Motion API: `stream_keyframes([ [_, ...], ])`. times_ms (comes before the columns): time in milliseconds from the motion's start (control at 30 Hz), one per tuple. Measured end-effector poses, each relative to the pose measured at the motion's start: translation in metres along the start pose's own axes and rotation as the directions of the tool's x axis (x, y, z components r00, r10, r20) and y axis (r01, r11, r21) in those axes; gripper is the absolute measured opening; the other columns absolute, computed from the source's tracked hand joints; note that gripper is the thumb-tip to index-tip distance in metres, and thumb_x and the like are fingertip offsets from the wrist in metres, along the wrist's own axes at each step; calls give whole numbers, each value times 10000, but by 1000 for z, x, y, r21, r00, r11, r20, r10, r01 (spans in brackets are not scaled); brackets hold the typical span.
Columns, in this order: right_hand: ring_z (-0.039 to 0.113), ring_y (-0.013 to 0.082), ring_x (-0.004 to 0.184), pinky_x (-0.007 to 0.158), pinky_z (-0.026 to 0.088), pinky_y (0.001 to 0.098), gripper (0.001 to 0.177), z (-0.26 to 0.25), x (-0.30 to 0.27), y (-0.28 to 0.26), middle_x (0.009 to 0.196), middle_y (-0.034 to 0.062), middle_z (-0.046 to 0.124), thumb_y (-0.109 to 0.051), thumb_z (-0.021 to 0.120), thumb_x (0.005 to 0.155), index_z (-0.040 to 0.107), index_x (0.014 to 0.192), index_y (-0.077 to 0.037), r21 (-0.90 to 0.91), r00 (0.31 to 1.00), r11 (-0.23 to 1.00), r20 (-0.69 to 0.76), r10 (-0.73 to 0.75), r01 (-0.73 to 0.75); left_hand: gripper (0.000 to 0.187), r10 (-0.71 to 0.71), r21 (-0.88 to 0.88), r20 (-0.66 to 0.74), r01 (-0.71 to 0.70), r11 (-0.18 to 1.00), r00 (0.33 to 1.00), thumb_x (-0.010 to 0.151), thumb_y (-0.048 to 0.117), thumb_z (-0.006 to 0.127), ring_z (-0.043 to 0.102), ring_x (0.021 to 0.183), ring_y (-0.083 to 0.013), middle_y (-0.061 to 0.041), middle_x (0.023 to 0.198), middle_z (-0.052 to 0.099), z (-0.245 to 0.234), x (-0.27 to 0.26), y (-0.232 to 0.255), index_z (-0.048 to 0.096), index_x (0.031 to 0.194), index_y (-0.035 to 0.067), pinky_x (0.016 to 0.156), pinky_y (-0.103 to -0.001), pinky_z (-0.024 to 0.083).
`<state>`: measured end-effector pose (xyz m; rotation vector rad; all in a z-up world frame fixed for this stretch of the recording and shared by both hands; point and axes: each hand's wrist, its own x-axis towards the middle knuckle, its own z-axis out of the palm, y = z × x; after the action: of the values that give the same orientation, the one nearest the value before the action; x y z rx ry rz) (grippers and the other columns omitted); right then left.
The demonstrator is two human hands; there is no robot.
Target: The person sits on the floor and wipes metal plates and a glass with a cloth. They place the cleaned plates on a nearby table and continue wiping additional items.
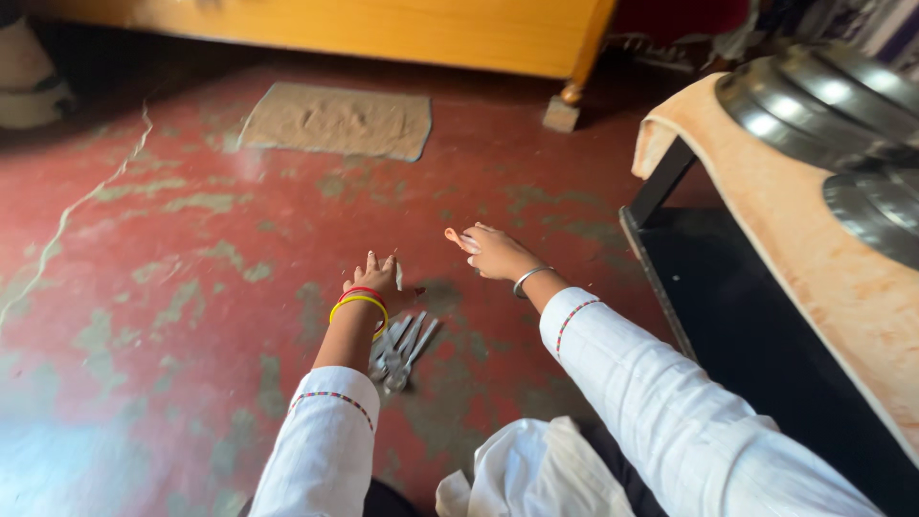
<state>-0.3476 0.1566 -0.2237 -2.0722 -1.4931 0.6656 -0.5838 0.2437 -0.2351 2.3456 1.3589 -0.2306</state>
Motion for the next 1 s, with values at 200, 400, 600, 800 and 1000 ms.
stream_keyframes([
  [200,672,356,1043,745,575,404,533,63,2,23,1238,267,568,-109,755,839,423,1242,-1,-109,998,993,-37,-50,46,886,12,-38,-178,-19,999,984,901,588,660,175,1559,-340,-97,1711,149,52,2,-39,300,1595,169,1182,-516,287],
  [400,684,203,848,608,600,332,314,98,1,47,1071,140,596,-131,768,829,579,1007,47,276,995,957,51,81,-92,822,129,118,-151,-111,987,980,937,426,651,132,1551,-349,-111,1671,217,93,36,-43,261,1593,119,1186,-478,235],
  [600,658,69,696,631,547,262,258,121,16,86,813,24,700,-230,807,824,712,975,-43,406,972,888,180,154,-216,283,268,320,-250,-182,930,930,1019,180,535,467,1357,-286,-92,1366,588,107,74,-60,662,1267,132,1172,-463,299],
  [800,562,75,649,551,428,279,244,150,34,112,779,6,685,-277,760,875,717,962,-53,521,939,781,201,280,-344,181,389,479,-292,-219,850,874,886,150,592,535,1206,-238,-37,1059,721,102,105,-66,758,957,143,1078,-413,311],
  [1000,600,50,688,586,494,244,182,136,22,89,782,-23,678,-222,740,901,716,993,-67,711,954,650,103,280,-267,146,326,139,-553,-300,944,767,876,193,632,633,1026,-237,-74,860,744,87,102,-52,747,845,109,1071,-460,301],
])
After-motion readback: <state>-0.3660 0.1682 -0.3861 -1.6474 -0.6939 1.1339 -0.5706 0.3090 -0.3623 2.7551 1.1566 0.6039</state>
